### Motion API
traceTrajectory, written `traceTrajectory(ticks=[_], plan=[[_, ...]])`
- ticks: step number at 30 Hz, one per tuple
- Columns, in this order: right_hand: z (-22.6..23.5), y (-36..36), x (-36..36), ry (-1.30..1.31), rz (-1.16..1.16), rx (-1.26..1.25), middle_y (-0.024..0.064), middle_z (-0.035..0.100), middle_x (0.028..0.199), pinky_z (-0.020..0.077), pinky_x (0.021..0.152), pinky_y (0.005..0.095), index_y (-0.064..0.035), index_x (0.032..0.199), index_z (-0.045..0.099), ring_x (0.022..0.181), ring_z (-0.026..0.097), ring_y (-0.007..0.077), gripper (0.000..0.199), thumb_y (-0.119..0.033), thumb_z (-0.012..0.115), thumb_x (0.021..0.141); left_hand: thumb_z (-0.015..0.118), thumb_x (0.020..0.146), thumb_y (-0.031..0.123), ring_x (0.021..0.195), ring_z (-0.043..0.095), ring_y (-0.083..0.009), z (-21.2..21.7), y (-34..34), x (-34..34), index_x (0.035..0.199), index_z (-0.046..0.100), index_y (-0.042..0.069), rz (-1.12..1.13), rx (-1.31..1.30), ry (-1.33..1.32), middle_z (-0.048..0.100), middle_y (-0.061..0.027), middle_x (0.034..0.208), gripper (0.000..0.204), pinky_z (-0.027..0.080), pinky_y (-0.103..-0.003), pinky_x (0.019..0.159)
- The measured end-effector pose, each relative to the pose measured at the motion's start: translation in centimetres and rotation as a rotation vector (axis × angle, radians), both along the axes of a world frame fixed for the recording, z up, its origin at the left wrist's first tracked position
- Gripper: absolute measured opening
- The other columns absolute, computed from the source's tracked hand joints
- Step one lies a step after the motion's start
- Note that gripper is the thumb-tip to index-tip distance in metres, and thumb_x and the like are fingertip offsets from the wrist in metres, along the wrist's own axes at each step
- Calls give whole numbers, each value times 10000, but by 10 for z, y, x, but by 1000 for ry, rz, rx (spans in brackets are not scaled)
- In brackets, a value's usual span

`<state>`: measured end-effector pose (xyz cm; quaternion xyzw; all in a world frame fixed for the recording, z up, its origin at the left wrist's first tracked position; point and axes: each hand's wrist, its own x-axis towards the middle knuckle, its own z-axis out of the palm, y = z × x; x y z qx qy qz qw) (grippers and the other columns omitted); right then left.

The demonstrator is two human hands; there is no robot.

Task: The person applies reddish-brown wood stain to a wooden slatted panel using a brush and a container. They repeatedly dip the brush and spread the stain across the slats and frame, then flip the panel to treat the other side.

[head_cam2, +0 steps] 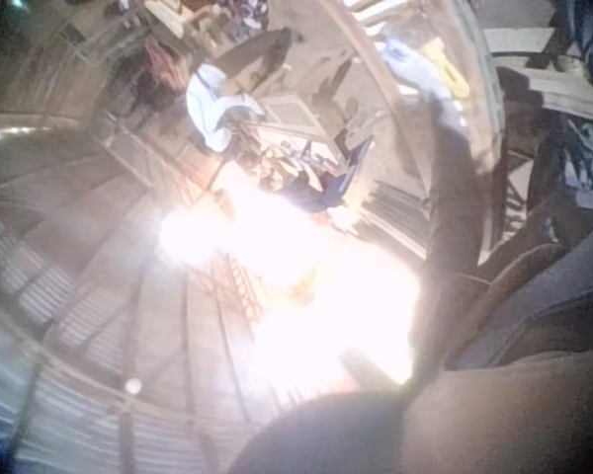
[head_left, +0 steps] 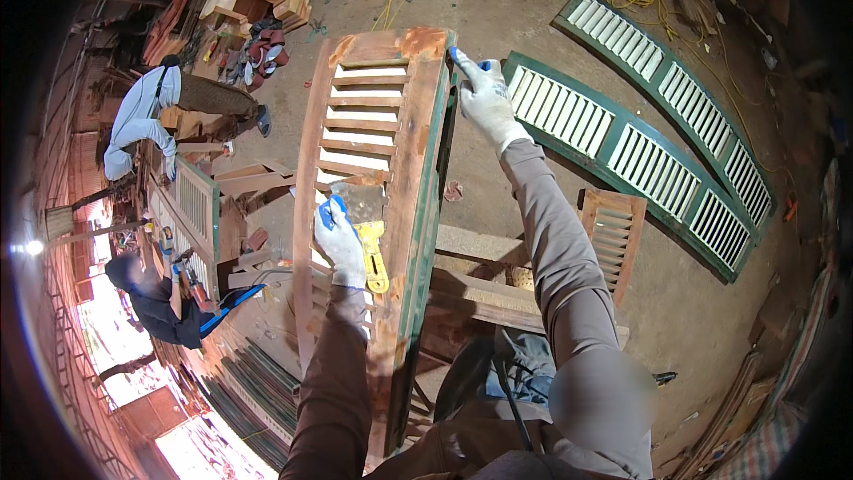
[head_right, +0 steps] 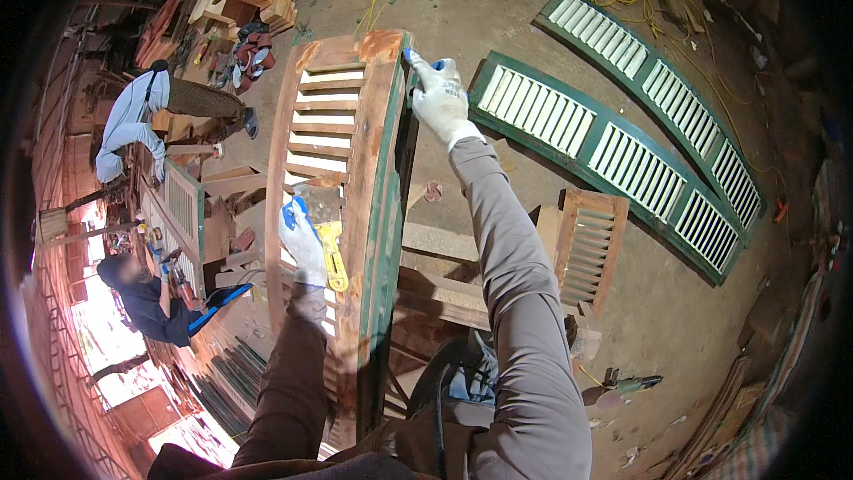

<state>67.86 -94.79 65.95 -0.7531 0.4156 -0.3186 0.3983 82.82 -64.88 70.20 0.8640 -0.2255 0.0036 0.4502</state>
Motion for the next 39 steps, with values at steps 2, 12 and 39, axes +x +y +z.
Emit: traceTrajectory(ticks=[2, 12, 39], plan=[[10, 7, -2, 347, -7, -245, 167, 556, 1129, 481, 870, 470, -269, 1397, 579, 1031, 588, 352, 578, -78, 571, 851, 558, 1039, 231, 808, 624, -148, -3, 4, 3, 992, 665, -14, -12, 19, -22, 691, -52, 899, 272, 507, -323, 749], [11, -1, -11, 278, -77, -377, 191, 569, 1183, 475, 882, 477, -220, 1381, 587, 1064, 585, 356, 607, -23, 596, 807, 576, 1030, 183, 795, 612, -113, -1, 5, 0, 989, 661, -32, -4, 15, -9, 681, -37, 890, 235, 511, -290, 729], [28, -30, -15, 283, 6, -230, 185, 545, 1144, 505, 875, 468, -206, 1334, 626, 1045, 586, 369, 576, -29, 622, 786, 586, 1021, 136, 813, 617, -118, -6, 0, -1, 979, 656, -20, 51, -34, 13, 681, -43, 906, 176, 520, -285, 743]])
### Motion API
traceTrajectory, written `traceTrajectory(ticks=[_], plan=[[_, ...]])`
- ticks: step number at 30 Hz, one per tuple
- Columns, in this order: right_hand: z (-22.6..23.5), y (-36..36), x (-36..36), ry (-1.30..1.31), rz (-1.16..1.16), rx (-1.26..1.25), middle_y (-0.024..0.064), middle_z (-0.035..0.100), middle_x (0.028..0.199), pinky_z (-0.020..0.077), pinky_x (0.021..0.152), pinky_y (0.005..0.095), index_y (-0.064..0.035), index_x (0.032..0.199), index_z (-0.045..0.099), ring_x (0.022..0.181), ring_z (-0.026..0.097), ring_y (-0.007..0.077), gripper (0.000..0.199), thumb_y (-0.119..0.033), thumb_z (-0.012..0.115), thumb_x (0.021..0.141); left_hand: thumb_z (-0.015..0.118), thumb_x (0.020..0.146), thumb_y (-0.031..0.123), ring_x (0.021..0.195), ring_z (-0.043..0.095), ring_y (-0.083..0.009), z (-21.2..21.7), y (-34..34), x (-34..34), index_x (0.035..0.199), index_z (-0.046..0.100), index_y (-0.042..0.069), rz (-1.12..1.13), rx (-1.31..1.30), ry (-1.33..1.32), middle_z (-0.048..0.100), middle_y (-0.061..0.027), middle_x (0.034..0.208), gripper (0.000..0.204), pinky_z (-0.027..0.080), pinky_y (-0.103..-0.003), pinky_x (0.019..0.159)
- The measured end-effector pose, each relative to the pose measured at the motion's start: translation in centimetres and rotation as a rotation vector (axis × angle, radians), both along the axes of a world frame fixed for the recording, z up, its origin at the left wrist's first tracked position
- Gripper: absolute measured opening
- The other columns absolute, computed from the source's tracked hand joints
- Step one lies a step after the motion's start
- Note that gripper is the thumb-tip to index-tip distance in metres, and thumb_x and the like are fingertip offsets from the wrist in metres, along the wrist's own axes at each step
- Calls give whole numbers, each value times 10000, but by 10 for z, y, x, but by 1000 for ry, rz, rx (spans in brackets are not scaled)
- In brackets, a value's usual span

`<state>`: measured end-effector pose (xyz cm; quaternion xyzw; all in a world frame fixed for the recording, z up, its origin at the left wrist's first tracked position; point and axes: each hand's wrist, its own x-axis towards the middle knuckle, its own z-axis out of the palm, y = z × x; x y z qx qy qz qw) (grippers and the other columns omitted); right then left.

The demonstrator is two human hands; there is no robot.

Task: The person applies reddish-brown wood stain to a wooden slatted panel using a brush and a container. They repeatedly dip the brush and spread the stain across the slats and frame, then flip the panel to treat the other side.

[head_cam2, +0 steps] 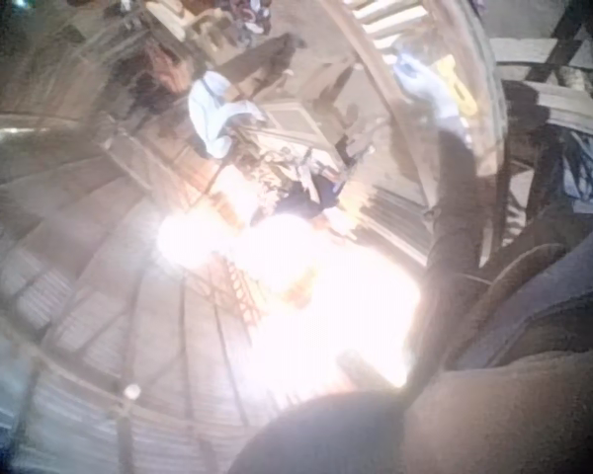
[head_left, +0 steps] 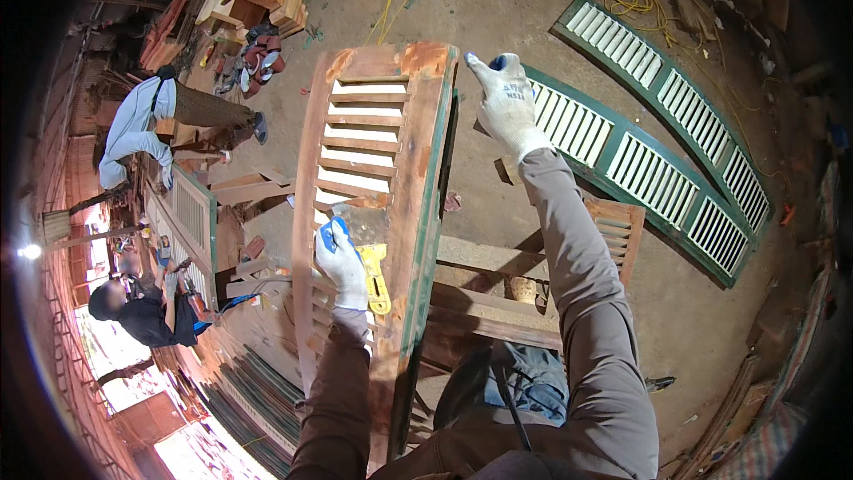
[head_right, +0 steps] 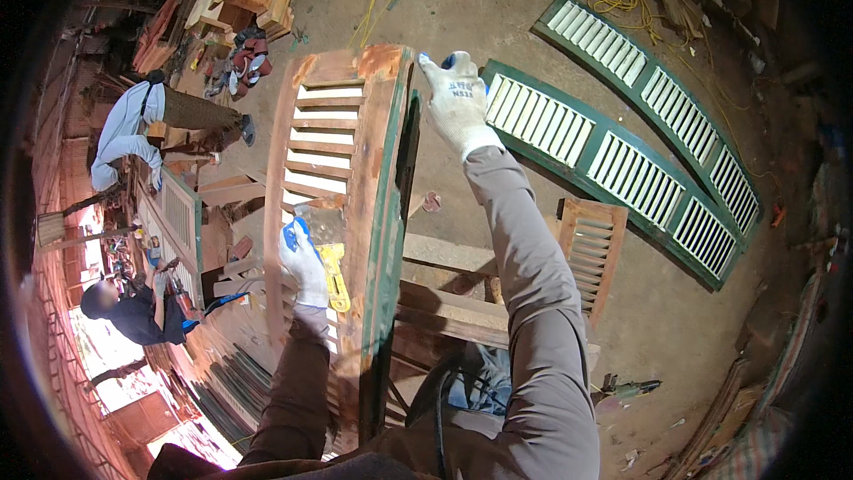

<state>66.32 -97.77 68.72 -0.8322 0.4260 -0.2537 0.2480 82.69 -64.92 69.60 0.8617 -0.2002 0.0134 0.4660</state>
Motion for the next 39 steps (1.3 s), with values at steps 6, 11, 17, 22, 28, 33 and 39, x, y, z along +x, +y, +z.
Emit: traceTrajectory(ticks=[6, 11, 17, 22, 28, 33, 39], plan=[[-5, 5, 18, 152, 14, -100, 178, 548, 1173, 482, 884, 461, -206, 1354, 604, 1099, 564, 346, 551, -36, 591, 830, 586, 1020, 128, 792, 610, -117, -9, 0, 6, 956, 651, -29, -58, -61, -22, 673, -40, 886, 182, 519, -288, 730], [-19, 15, 3, -140, 89, 88, 209, 532, 1164, 485, 912, 453, -233, 1428, 547, 1054, 574, 386, 652, -37, 563, 806, 590, 1018, 130, 802, 619, -129, -8, 9, 5, 967, 661, -33, 4, -55, 9, 685, -52, 899, 184, 519, -290, 736], [-48, 10, 26, -346, 18, 224, 226, 490, 1097, 464, 937, 439, -134, 1502, 455, 1013, 556, 385, 689, 3, 465, 827, 585, 1023, 140, 790, 604, -125, -9, 2, 8, 954, 648, -24, -74, -53, -45, 674, -47, 883, 188, 509, -292, 723], [-52, 47, 2, -435, 140, 450, 224, 525, 1032, 471, 909, 432, -177, 1424, 563, 974, 571, 385, 655, 2, 487, 798, 578, 1028, 138, 766, 578, -123, -5, 8, 5, 923, 625, -11, -54, 18, -35, 650, -34, 848, 188, 494, -299, 694], [-48, 13, 12, -466, -30, 260, 230, 539, 1087, 490, 907, 452, -191, 1404, 574, 994, 588, 403, 617, -35, 521, 809, 577, 1027, 127, 750, 588, -123, -12, 9, 13, 926, 633, -18, -157, -59, -115, 656, -53, 839, 186, 499, -305, 686], [-54, 54, 12, -426, 106, 275, 183, 526, 1003, 483, 861, 401, -139, 1416, 574, 894, 576, 331, 622, 23, 472, 824, 587, 1024, 144, 762, 603, -118, -14, 14, 11, 950, 650, -29, -30, 63, -138, 672, -56, 859, 198, 511, -293, 696], [-40, 26, 4, -467, -44, 442, 205, 518, 1054, 479, 899, 408, -155, 1445, 540, 950, 570, 349, 619, -24, 489, 842, 599, 1021, 184, 725, 551, -91, 8, 0, -5, 943, 652, -12, -59, 76, -15, 642, -17, 818, 217, 470, -271, 652]])
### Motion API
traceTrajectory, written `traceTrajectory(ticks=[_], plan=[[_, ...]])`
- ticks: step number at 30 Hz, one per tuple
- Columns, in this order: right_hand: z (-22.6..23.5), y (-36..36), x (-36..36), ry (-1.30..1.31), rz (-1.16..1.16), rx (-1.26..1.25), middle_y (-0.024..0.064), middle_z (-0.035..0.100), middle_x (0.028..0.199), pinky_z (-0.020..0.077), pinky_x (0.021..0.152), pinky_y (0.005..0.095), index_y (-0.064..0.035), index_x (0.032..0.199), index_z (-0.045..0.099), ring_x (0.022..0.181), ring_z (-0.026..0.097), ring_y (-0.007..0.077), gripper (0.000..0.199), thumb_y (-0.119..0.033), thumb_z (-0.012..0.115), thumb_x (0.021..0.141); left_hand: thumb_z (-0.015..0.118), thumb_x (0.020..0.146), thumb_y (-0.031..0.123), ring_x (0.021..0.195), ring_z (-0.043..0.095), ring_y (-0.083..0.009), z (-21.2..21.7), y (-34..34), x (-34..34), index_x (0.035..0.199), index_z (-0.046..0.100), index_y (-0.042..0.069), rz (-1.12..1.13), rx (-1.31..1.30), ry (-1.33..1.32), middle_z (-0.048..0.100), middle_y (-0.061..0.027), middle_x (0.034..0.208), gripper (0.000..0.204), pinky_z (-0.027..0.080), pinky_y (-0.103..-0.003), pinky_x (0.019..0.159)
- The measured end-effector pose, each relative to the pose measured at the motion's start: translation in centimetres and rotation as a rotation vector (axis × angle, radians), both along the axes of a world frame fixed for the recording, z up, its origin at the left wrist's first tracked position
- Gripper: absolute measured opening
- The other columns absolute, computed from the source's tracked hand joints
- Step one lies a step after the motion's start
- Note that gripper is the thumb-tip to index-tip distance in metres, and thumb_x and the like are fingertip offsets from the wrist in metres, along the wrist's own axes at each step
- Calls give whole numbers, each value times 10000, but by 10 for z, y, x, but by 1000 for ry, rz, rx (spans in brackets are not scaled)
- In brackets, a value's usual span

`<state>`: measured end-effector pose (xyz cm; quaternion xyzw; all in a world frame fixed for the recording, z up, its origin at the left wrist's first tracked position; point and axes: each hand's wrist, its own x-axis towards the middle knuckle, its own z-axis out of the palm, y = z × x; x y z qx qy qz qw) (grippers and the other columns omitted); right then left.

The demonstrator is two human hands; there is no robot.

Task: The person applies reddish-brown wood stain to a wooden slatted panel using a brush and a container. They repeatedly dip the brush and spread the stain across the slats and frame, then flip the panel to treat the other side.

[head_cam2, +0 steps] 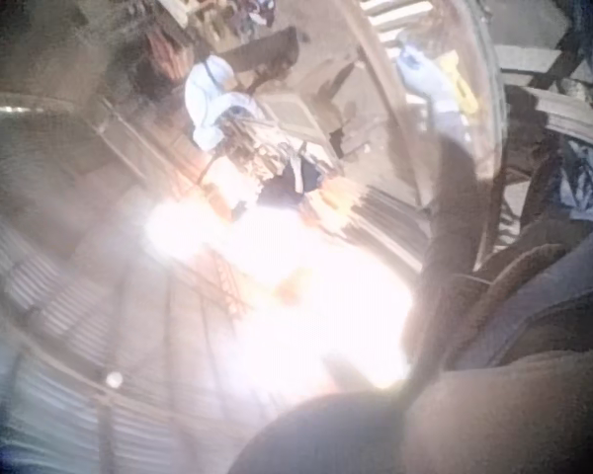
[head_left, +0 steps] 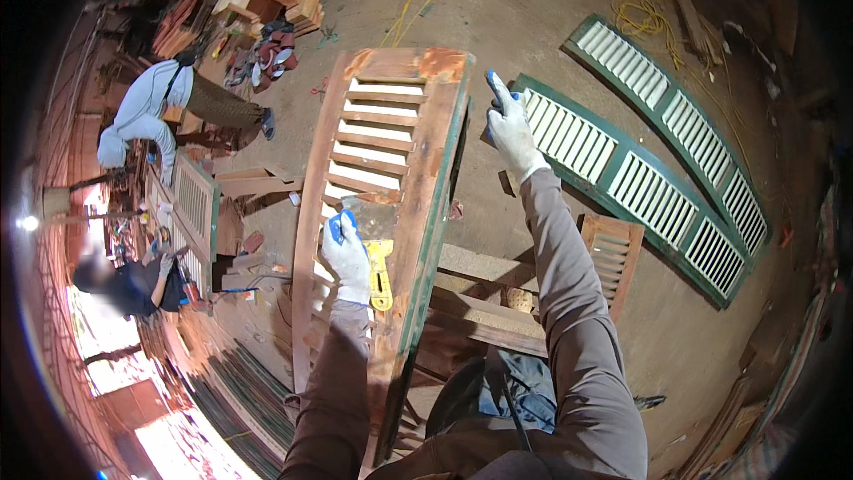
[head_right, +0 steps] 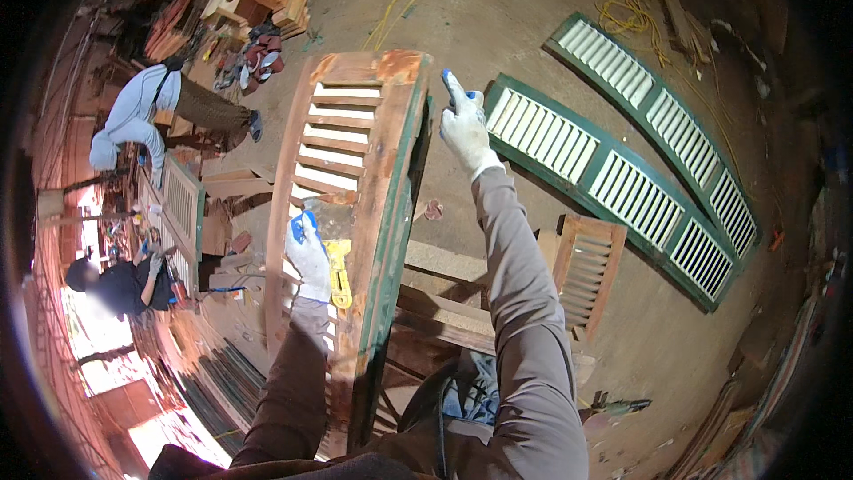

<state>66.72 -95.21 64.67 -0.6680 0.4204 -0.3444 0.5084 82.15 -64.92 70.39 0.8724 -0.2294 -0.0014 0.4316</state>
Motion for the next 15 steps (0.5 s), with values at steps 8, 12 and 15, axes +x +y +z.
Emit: traceTrajectory(ticks=[8, 12, 15], plan=[[6, 59, -24, -177, 262, 190, 37, 545, 1022, 474, 657, 239, -146, 1346, 652, 764, 532, 105, 507, 4, 503, 886, 572, 1026, 267, 748, 602, -161, -15, 11, 22, 1006, 671, 17, 36, -95, 74, 689, -94, 858, 269, 503, -356, 731], [11, 127, -96, -195, 165, 597, 41, 587, 1348, 544, 750, 281, -137, 1503, 464, 957, 612, 111, 529, -72, 571, 989, 499, 1046, 272, 779, 612, -164, 47, 7, -4, 985, 693, 37, 171, -552, 626, 676, -68, 915, 311, 522, -350, 734], [34, 186, -150, -96, 229, 611, 68, 556, 1272, 513, 766, 284, -108, 1468, 486, 942, 560, 150, 477, -117, 535, 994, 448, 1040, 256, 637, 606, -238, 44, 47, -38, 1017, 591, 44, 215, -767, 734, 623, -89, 823, 256, 503, -396, 581]])
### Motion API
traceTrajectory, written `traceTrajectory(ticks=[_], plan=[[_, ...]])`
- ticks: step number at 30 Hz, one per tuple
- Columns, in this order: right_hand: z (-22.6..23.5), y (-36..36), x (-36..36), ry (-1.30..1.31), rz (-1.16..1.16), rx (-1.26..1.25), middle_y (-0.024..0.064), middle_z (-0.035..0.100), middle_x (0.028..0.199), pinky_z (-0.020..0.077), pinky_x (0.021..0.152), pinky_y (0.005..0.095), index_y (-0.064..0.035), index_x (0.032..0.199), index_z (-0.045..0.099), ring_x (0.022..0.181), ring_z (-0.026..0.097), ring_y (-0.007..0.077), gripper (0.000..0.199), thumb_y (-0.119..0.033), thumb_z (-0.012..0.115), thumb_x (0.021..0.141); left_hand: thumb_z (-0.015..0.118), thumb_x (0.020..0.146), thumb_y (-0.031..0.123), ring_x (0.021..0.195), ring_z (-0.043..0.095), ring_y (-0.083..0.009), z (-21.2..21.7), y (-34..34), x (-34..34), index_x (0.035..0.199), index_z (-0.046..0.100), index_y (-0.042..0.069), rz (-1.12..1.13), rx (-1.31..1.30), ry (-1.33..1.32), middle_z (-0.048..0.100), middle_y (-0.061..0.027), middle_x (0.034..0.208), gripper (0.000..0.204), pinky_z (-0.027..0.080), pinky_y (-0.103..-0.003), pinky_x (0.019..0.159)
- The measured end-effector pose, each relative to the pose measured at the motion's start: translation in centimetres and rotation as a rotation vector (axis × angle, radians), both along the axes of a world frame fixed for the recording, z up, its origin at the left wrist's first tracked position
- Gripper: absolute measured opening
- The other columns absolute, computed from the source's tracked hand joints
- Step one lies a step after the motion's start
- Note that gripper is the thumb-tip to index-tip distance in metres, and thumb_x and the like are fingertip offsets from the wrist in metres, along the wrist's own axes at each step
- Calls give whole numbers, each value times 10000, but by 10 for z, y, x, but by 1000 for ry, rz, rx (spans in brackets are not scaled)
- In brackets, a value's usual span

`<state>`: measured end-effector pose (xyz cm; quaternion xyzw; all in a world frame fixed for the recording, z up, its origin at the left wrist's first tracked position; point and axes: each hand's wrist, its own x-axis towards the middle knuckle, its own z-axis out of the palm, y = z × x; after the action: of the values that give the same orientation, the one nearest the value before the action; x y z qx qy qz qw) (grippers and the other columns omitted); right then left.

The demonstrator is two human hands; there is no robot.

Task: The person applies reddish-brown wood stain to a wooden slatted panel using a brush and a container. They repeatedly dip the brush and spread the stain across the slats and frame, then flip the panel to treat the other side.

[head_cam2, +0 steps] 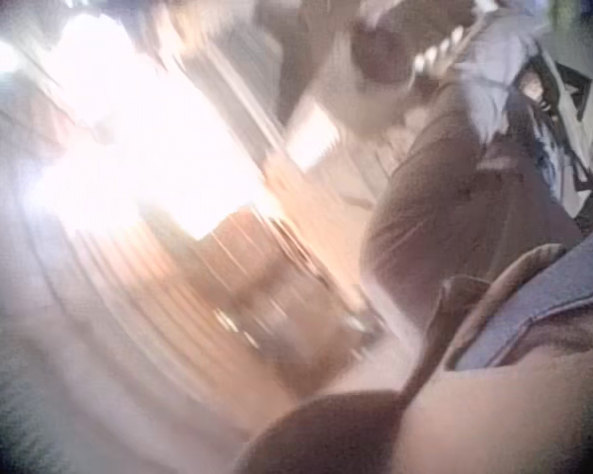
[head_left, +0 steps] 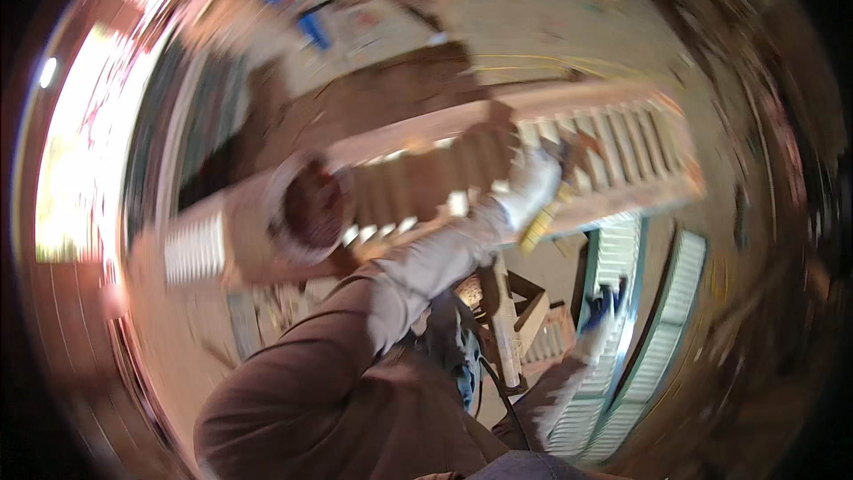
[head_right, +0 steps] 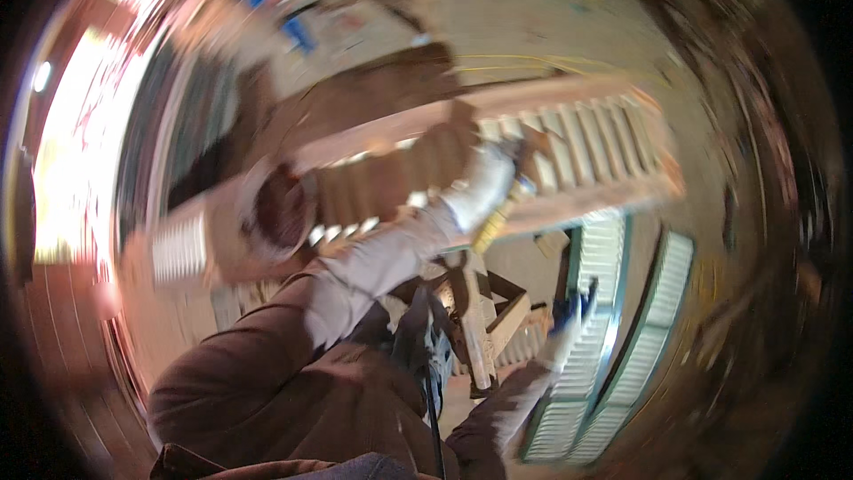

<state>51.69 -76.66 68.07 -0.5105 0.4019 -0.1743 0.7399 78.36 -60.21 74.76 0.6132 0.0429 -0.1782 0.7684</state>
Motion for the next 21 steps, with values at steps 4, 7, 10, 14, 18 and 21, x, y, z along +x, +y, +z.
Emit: traceTrajectory(ticks=[4, 7, 10, 14, 18, 21], plan=[[12, 55, -61, 142, 276, -189, 92, 577, 1143, 482, 735, 273, -97, 1479, 465, 872, 540, 144, 487, -155, 507, 998, 504, 1054, 357, 779, 570, -222, 21, 84, -98, 1056, 578, 0, -76, 229, -56, 625, -162, 863, 364, 472, -376, 726], [58, 121, -57, 203, 374, -160, 50, 601, 1003, 399, 632, 238, -126, 1507, 447, 700, 444, 84, 536, -120, 517, 976, 482, 1070, 332, 759, 494, -154, -12, 158, -161, 1031, 594, 38, 63, -14, 90, 600, -23, 857, 318, 444, -336, 692], [103, 194, -31, 121, 676, -382, 22, 601, 924, 403, 589, 202, -61, 1513, 430, 680, 456, 56, 515, -102, 523, 1007, 459, 1085, 304, 781, 451, -76, 20, 262, -218, 1021, 616, 76, 149, -238, 225, 554, 59, 870, 285, 430, -281, 696], [146, 304, 0, -7, 877, -541, 10, 585, 905, 421, 584, 184, -92, 1533, 410, 683, 463, 41, 511, -95, 508, 1031, 488, 1075, 316, 781, 458, -46, 40, 367, -277, 962, 617, 85, 260, -393, 147, 551, 78, 865, 288, 432, -255, 689], [158, 410, 13, -200, 1108, -575, 28, 616, 980, 475, 612, 200, -74, 1528, 408, 766, 542, 58, 498, -97, 494, 1038, 525, 1055, 347, 742, 475, -76, 53, 462, -335, 943, 630, 25, 412, -307, 188, 568, 21, 801, 356, 442, -294, 644], [179, 505, 2, -120, 1297, -509, 38, 634, 941, 497, 635, 214, -41, 1505, 427, 737, 577, 79, 486, -109, 502, 1030, 604, 1016, 316, 744, 480, -87, 34, 515, -367, 939, 622, 9, 689, -93, 54, 564, 3, 771, 317, 439, -297, 652]])
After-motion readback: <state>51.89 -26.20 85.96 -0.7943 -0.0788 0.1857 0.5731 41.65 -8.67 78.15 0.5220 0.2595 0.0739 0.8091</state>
